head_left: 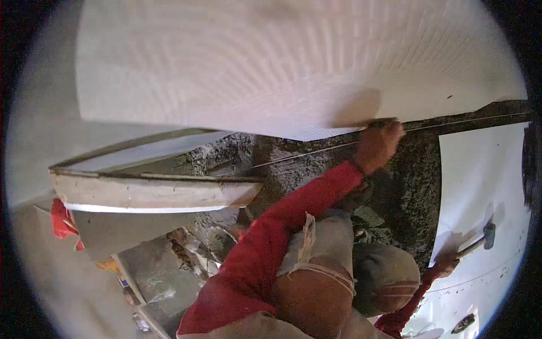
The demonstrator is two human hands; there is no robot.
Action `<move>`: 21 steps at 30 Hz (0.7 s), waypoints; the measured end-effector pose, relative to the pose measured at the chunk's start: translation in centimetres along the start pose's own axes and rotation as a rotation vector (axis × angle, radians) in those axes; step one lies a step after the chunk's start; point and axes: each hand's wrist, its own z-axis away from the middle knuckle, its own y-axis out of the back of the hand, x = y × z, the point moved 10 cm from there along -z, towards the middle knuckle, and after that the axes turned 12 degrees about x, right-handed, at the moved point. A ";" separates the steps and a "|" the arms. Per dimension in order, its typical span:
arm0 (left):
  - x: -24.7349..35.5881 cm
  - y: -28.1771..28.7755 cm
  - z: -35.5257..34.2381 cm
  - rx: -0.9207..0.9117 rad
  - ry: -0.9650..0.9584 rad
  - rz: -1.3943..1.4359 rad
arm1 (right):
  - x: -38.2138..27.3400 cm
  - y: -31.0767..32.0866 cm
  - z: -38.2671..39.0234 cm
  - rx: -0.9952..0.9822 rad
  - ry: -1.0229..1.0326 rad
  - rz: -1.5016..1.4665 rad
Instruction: The person prepares the floor with mortar using a trowel and then positions a large white tile onto the surface. The person repeatedly taps the tile with a rubber mallet to secure it and adjusts the mortar at the edges by hand and with a trowel.
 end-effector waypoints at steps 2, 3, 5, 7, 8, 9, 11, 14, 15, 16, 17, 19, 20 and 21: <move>-1.5 3.6 0.0 0.133 -0.002 -0.003 | 3.9 -5.2 -3.0 0.074 0.023 -0.033; -3.2 5.4 1.6 0.230 0.039 0.067 | 5.2 -6.7 -3.1 0.116 0.069 -0.042; -4.1 11.3 4.2 0.314 0.057 0.051 | 1.3 -3.4 0.4 0.021 -0.002 -0.112; -2.7 13.9 5.0 0.426 0.049 0.079 | -0.6 -1.0 0.0 -0.012 0.046 -0.003; -1.1 12.4 4.8 0.302 -0.004 0.139 | 0.2 -1.1 -0.4 0.011 0.025 -0.003; -0.2 10.7 5.1 0.172 -0.045 0.180 | -0.2 -0.6 -0.1 -0.013 -0.008 0.000; -1.2 8.4 6.0 0.136 -0.063 0.092 | -1.9 -0.6 0.0 -0.007 0.195 0.032; -2.6 2.3 6.5 -0.091 -0.003 0.010 | -3.4 -0.6 0.4 0.152 0.575 0.114; -2.8 2.1 6.4 -0.098 0.016 -0.082 | -1.6 -1.1 -0.2 0.159 0.441 0.072; -3.9 1.7 6.7 -0.127 0.098 -0.040 | -2.4 0.5 0.5 0.131 0.227 -0.128; -4.6 2.3 6.9 -0.088 0.044 -0.085 | -3.2 2.8 1.7 0.144 0.005 -0.352; -4.3 1.4 6.4 -0.043 -0.031 -0.089 | -4.2 6.4 1.6 0.174 -0.126 -0.439; -4.5 1.3 6.3 -0.067 -0.048 -0.092 | -5.1 7.7 1.8 0.133 -0.160 -0.461; -4.0 0.9 6.0 -0.097 -0.074 -0.086 | -5.4 9.7 2.2 0.091 -0.244 -0.492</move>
